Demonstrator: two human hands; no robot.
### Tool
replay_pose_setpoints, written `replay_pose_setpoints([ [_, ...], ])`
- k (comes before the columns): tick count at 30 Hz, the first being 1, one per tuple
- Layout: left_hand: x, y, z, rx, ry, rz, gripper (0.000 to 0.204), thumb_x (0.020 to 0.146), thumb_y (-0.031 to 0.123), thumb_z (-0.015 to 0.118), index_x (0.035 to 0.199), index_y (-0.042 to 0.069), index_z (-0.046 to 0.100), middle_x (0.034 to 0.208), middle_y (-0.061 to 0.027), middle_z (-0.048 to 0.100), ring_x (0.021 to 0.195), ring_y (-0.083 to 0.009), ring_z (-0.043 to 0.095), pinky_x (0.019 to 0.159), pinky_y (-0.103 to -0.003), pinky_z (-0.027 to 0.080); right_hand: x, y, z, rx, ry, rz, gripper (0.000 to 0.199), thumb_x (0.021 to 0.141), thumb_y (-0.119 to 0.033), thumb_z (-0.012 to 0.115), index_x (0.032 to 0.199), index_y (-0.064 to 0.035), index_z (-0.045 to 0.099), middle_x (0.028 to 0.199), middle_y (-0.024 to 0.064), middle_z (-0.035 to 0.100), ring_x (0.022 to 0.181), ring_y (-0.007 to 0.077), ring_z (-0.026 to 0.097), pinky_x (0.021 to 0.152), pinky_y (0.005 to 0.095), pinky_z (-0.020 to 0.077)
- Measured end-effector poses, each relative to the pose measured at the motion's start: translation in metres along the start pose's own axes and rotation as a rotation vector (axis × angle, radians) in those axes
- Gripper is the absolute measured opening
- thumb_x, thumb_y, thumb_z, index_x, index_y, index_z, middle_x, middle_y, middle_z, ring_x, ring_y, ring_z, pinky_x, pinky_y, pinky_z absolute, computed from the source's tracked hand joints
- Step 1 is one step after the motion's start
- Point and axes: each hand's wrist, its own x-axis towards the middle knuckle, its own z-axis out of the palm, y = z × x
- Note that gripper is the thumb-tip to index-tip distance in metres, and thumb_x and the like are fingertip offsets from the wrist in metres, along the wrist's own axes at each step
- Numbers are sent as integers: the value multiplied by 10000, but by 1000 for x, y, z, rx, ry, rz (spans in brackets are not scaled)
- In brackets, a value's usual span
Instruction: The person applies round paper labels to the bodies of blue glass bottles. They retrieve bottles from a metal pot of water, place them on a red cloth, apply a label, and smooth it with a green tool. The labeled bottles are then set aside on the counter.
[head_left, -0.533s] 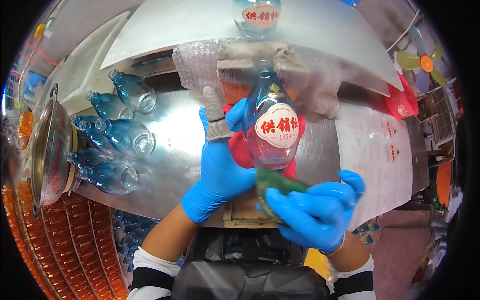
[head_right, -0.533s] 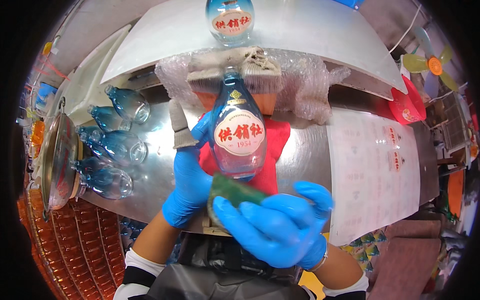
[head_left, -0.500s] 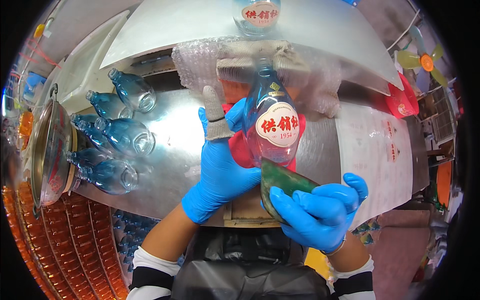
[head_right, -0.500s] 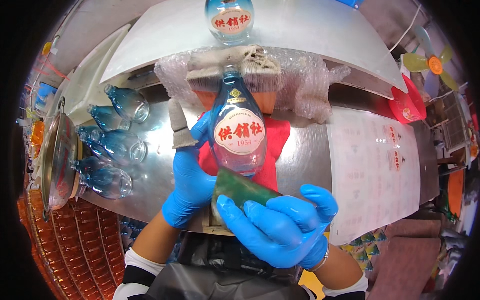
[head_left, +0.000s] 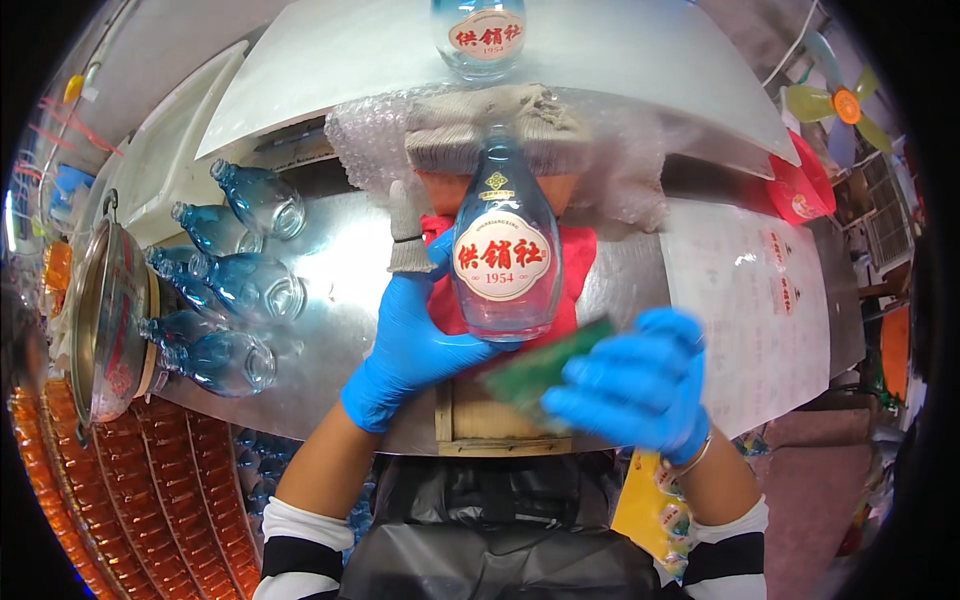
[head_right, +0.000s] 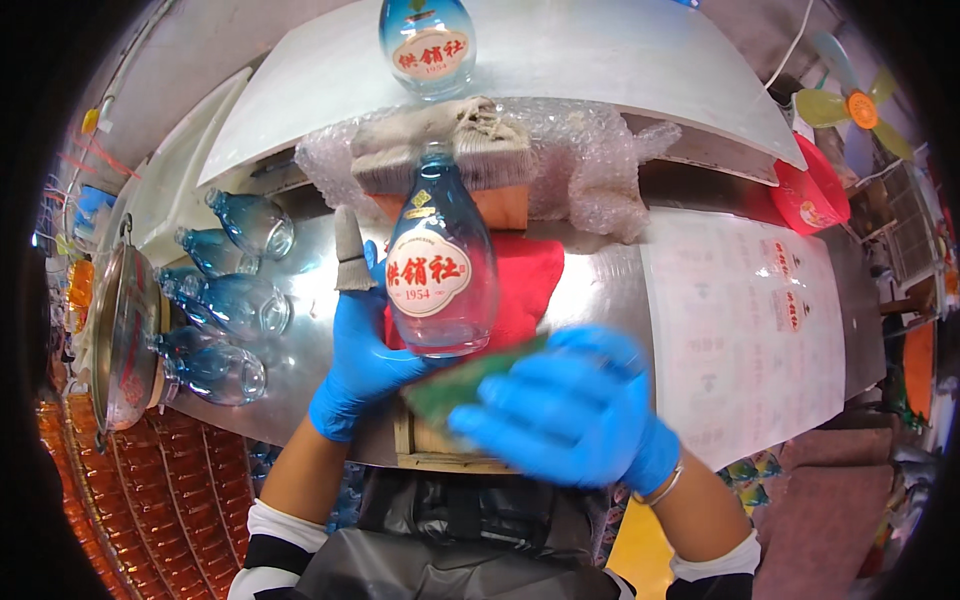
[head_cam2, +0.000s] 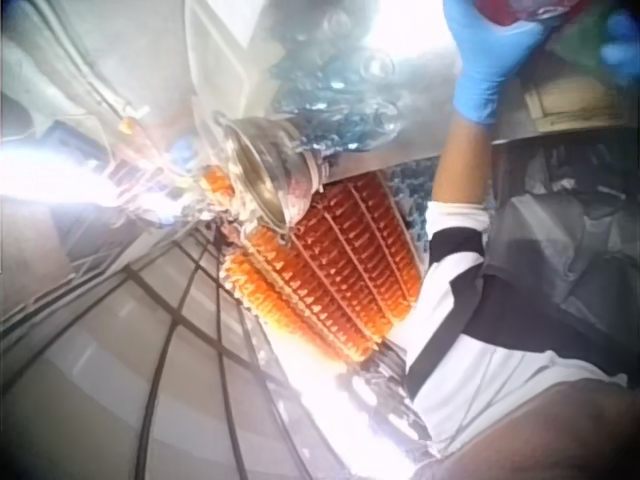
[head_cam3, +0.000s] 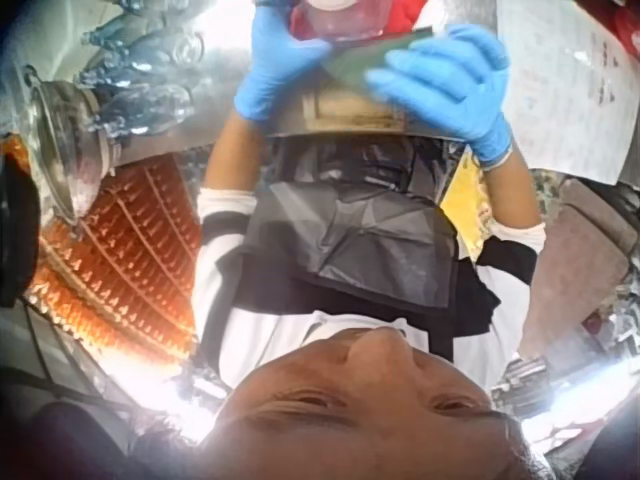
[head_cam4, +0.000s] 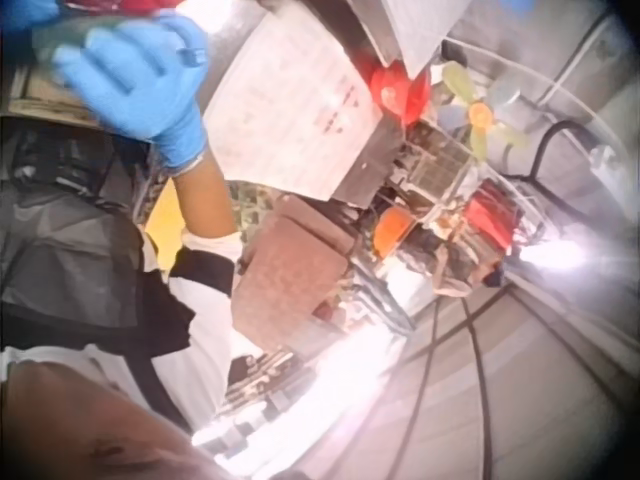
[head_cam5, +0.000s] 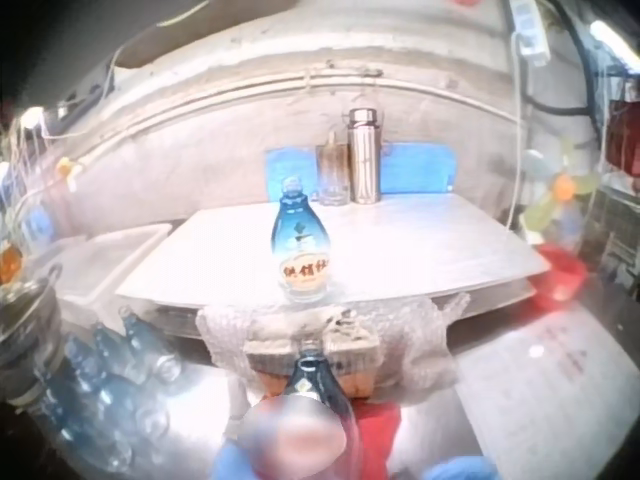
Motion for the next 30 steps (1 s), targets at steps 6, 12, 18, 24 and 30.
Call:
replay_pose_setpoints([
  [6,6,-2,-7,331,-99,155,918,619,336,790,1364,53,334,1349,-161,400,1261,-282,379,1077,-473,32,-24,34,-5,-37,-81,9,318,609,-172,707,904,-287,670,861,-71,607,755,126,535,798,342,415],
  [12,16,4,-12,429,-185,150,986,603,373,786,1378,28,282,1360,-147,392,1270,-273,368,1086,-465,-63,1,-1,10,420,155,762,237,689,-121,745,905,-89,653,800,24,605,661,130,537,701,289,445],
  [18,13,-3,-8,423,-167,98,1081,616,444,761,1411,11,171,1360,-139,407,1280,-262,367,1086,-477,-78,-25,-17,35,750,539,1481,204,807,-98,676,945,20,583,838,44,616,751,98,570,682,230,479],
  [24,18,-5,-13,440,-295,174,1087,605,364,793,1419,44,147,1350,-144,398,1263,-241,384,1104,-436,-47,-15,-5,22,982,633,1578,200,862,-150,617,987,-1,574,905,43,611,822,98,565,756,234,468],
  [30,26,-6,-9,-238,-220,-130,1139,554,138,843,1418,125,102,1262,-94,442,1124,-206,472,991,-366,384,18,21,14,1195,555,1567,220,888,-189,576,1019,-12,578,951,42,615,841,104,572,775,245,462],
])
